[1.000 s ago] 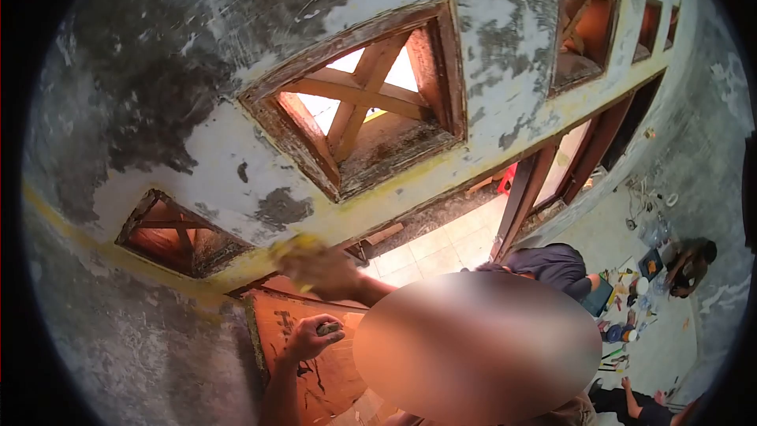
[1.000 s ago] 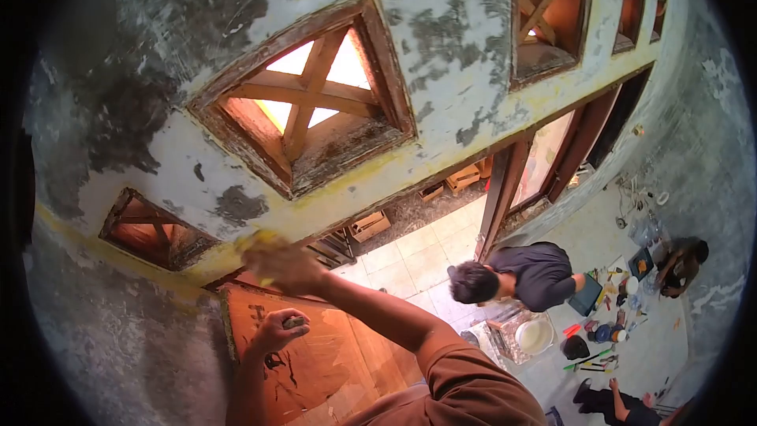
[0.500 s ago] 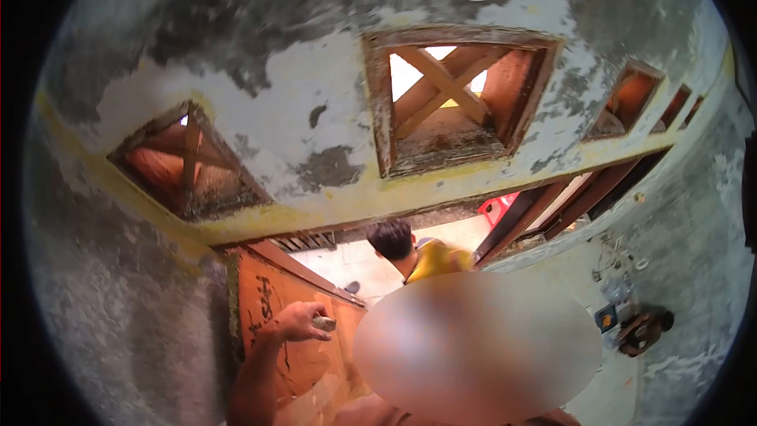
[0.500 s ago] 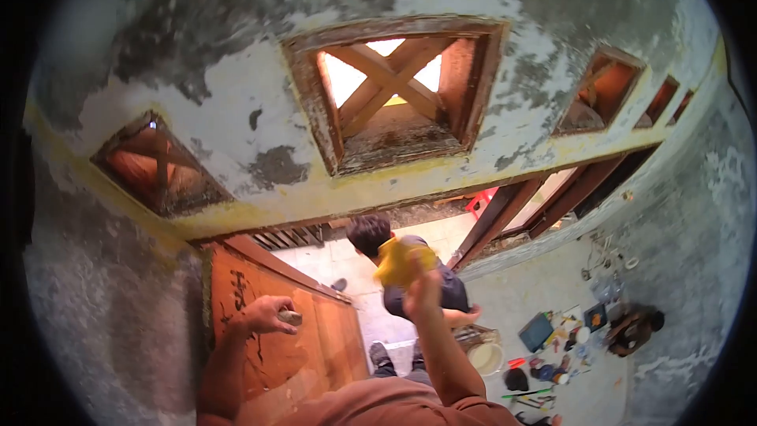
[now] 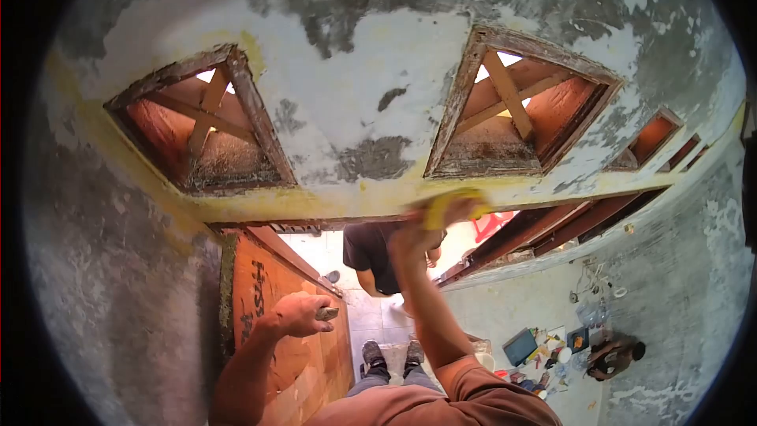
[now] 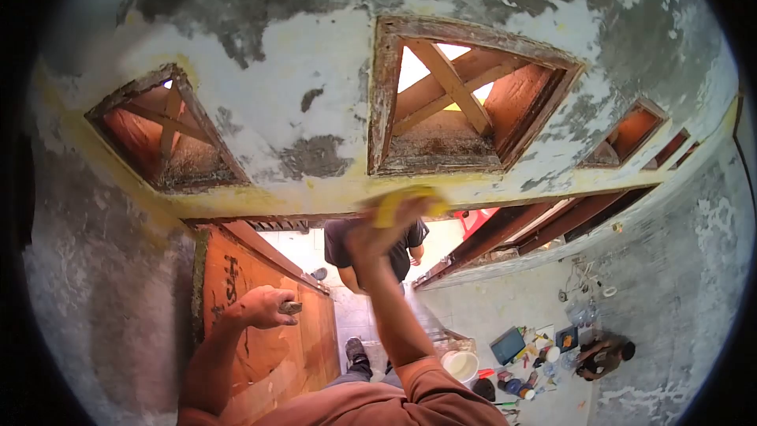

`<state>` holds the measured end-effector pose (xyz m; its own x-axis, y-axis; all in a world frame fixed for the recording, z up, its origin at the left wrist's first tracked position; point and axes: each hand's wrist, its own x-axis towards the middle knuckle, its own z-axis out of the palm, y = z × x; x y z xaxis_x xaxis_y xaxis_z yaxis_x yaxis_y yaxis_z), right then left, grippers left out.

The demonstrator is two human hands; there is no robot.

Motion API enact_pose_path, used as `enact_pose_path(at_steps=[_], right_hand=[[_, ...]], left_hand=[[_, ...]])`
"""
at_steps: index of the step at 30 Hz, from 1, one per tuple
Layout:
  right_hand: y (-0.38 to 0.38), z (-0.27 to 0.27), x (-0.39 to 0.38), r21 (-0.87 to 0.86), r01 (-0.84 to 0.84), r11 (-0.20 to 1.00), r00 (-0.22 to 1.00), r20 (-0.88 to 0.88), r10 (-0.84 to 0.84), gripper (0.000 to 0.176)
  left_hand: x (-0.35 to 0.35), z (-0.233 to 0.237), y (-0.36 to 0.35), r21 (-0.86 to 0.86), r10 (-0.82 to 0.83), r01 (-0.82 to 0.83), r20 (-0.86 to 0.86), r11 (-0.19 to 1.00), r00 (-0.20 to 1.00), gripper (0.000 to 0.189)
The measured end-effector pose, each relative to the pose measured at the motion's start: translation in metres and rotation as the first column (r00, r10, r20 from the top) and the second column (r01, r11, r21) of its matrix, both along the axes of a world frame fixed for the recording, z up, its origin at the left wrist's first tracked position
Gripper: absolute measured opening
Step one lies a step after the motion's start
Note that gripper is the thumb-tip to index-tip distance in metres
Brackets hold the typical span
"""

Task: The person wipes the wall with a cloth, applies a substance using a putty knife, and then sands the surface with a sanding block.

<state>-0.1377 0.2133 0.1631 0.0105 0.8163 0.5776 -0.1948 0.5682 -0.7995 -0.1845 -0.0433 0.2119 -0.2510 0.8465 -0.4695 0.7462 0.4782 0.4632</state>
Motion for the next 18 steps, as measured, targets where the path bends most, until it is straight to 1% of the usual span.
enact_pose_path(at_steps=[1, 2, 3, 4, 6, 8, 9, 10, 11, 12, 13, 14, 15, 16, 17, 18], right_hand=[[-0.03, -0.009, -0.022, 0.042, -0.089, 0.995, 0.994, 0.064, 0.087, 0.073], [-0.054, -0.005, -0.029, 0.3, -0.029, 0.954, 0.961, 0.27, -0.056, 0.07], [-0.067, 0.003, -0.028, 0.539, -0.032, 0.842, 0.871, 0.428, -0.241, 0.068], [-0.064, 0.0, -0.027, 0.536, -0.016, 0.844, 0.87, 0.424, -0.253, 0.068], [-0.045, -0.01, -0.023, 0.62, -0.056, 0.783, 0.837, 0.457, -0.302, 0.066], [-0.006, -0.016, 0.001, 0.579, -0.004, 0.815, 0.843, 0.44, -0.309, 0.073], [0.017, -0.002, 0.012, 0.526, 0.181, 0.831, 0.823, 0.381, -0.421, 0.076], [0.031, 0.03, 0.029, 0.382, 0.289, 0.878, 0.841, 0.336, -0.424, 0.075], [0.059, 0.04, 0.035, 0.128, 0.335, 0.934, 0.911, 0.211, -0.356, 0.073], [0.088, 0.041, 0.05, 0.236, 0.419, 0.877, 0.873, 0.161, -0.46, 0.071], [0.086, 0.065, 0.055, 0.072, 0.386, 0.92, 0.922, 0.009, -0.388, 0.069], [0.079, 0.068, 0.055, -0.147, 0.169, 0.975, 0.967, -0.167, -0.193, 0.067], [0.068, 0.066, 0.056, -0.31, -0.098, 0.946, 0.929, -0.37, -0.025, 0.066], [0.063, 0.039, 0.049, -0.014, 0.199, 0.98, 0.98, 0.002, -0.199, 0.067], [0.05, 0.01, 0.037, 0.365, 0.348, 0.864, 0.841, 0.285, -0.459, 0.069], [0.006, 0.003, 0.008, 0.375, 0.173, 0.911, 0.966, 0.116, -0.231, 0.063]], left_hand=[[-0.001, 0.0, 0.001, 0.0, -0.008, 0.008, -0.015, 1.0, 1.0, 0.04], [-0.001, 0.002, 0.002, -0.046, 0.001, -0.002, -0.02, 0.999, 1.0, 0.039], [0.0, 0.002, 0.001, -0.055, -0.018, 0.016, -0.025, 0.998, 1.0, 0.039], [0.0, 0.001, 0.0, -0.053, -0.022, 0.02, -0.026, 0.998, 0.999, 0.039], [0.0, 0.005, -0.001, -0.033, -0.017, 0.015, -0.031, 0.999, 0.999, 0.038], [-0.003, 0.011, 0.0, -0.045, -0.025, 0.023, -0.042, 0.999, 0.999, 0.039], [-0.002, 0.01, -0.002, -0.068, -0.028, 0.026, -0.034, 0.997, 0.999, 0.04], [0.0, 0.007, -0.004, -0.065, -0.023, 0.022, -0.022, 0.998, 0.999, 0.04], [-0.001, 0.005, -0.005, -0.037, -0.015, 0.015, 0.008, 0.999, 1.0, 0.04], [-0.004, 0.005, -0.005, -0.006, -0.007, 0.007, 0.032, 1.0, 0.999, 0.04], [-0.005, 0.009, -0.004, 0.0, -0.002, 0.002, 0.033, 1.0, 0.999, 0.04], [-0.005, 0.014, -0.001, -0.007, -0.001, 0.001, 0.04, 1.0, 0.999, 0.039], [-0.003, 0.017, 0.0, -0.013, 0.002, -0.002, 0.047, 1.0, 0.999, 0.039], [-0.004, 0.014, 0.0, -0.004, 0.011, -0.011, 0.046, 1.0, 0.999, 0.039], [-0.005, 0.008, 0.0, -0.001, 0.0, 0.0, 0.053, 1.0, 0.999, 0.039], [-0.008, 0.005, 0.0, 0.001, -0.011, 0.011, 0.056, 1.0, 0.998, 0.039]])
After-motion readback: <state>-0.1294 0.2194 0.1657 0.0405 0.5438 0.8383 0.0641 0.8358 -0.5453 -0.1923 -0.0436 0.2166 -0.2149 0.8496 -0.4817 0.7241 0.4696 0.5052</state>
